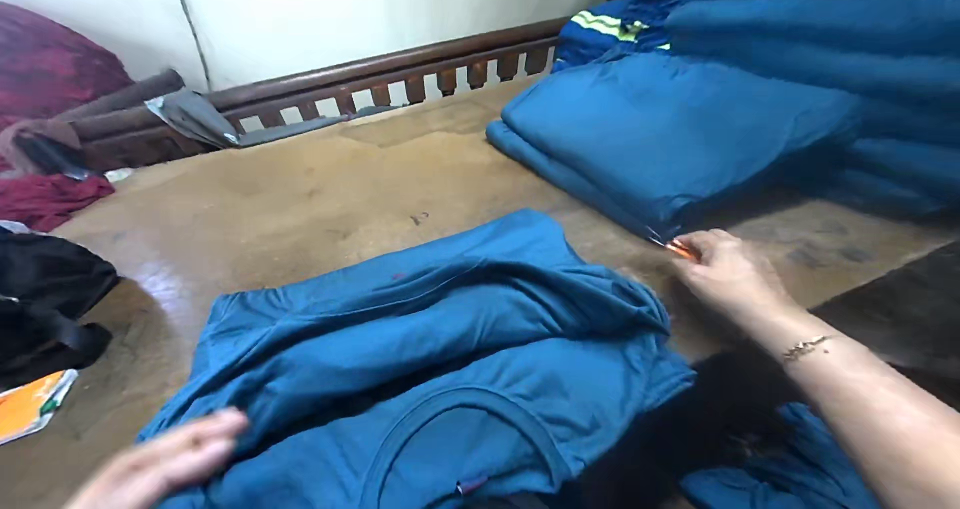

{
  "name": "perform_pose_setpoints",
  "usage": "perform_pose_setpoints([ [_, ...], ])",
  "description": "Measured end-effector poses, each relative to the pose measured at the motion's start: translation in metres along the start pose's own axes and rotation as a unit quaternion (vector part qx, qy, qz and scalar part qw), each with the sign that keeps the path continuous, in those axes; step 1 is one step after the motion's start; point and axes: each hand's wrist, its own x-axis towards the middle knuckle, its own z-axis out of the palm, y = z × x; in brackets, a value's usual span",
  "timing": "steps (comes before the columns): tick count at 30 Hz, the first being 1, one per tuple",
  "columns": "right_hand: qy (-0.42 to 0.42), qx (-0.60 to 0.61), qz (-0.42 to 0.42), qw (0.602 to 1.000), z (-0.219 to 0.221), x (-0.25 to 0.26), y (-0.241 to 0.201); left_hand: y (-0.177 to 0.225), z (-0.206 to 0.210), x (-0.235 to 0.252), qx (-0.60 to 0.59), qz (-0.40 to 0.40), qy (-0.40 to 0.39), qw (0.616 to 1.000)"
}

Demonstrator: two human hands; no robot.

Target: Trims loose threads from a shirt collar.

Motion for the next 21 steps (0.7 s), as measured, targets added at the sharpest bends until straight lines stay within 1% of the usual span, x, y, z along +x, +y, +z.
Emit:
perform_pose_setpoints([
  [1, 0.004, -0.02, 0.001, 1.0, 0.008, 0.006, 0.009, -0.007, -0.014, 0.013, 0.03, -0.011, 0.025, 0.999],
  [2, 0.007, -0.034, 0.003, 0.999, 0.016, 0.011, 0.017, -0.015, -0.024, 0.024, 0.061, -0.038, 0.037, 0.997],
  [4, 0.014, -0.054, 0.003, 0.998, 0.029, 0.02, 0.033, -0.036, -0.037, 0.044, 0.107, -0.112, 0.033, 0.987],
  [6, 0.026, -0.067, 0.0, 0.997, 0.032, 0.022, 0.037, -0.06, -0.042, 0.059, 0.104, -0.181, 0.005, 0.978],
  [7, 0.034, -0.054, -0.01, 0.998, 0.027, 0.02, 0.033, -0.071, -0.041, 0.065, 0.094, -0.201, -0.01, 0.975],
  [9, 0.03, 0.03, -0.033, 0.999, 0.011, 0.017, 0.011, -0.083, -0.041, 0.074, 0.077, -0.224, -0.047, 0.97],
  [10, 0.008, 0.1, -0.039, 0.994, 0.001, 0.015, -0.006, -0.083, -0.04, 0.079, 0.073, -0.232, -0.067, 0.968],
  [11, -0.027, 0.186, -0.047, 0.981, -0.008, 0.013, -0.025, -0.079, -0.039, 0.084, 0.076, -0.238, -0.087, 0.965],
  [13, -0.117, 0.343, -0.099, 0.927, -0.017, 0.01, -0.06, -0.072, -0.035, 0.091, 0.091, -0.246, -0.1, 0.96],
  [14, -0.161, 0.392, -0.127, 0.897, -0.017, 0.009, -0.078, -0.071, -0.034, 0.092, 0.095, -0.249, -0.095, 0.959],
  [15, -0.196, 0.41, -0.151, 0.878, -0.015, 0.007, -0.095, -0.07, -0.033, 0.092, 0.093, -0.251, -0.089, 0.959],
  [16, -0.222, 0.395, -0.175, 0.874, -0.011, 0.006, -0.109, -0.069, -0.031, 0.091, 0.092, -0.249, -0.083, 0.961],
  [18, -0.279, 0.319, -0.226, 0.877, -0.006, 0.003, -0.132, -0.068, -0.03, 0.086, 0.09, -0.224, -0.075, 0.967],
  [20, -0.334, 0.271, -0.25, 0.867, -0.009, -0.002, -0.148, -0.058, -0.031, 0.076, 0.082, -0.186, -0.102, 0.974],
  [21, -0.364, 0.283, -0.259, 0.849, -0.013, -0.006, -0.15, -0.045, -0.032, 0.07, 0.073, -0.169, -0.136, 0.973],
])
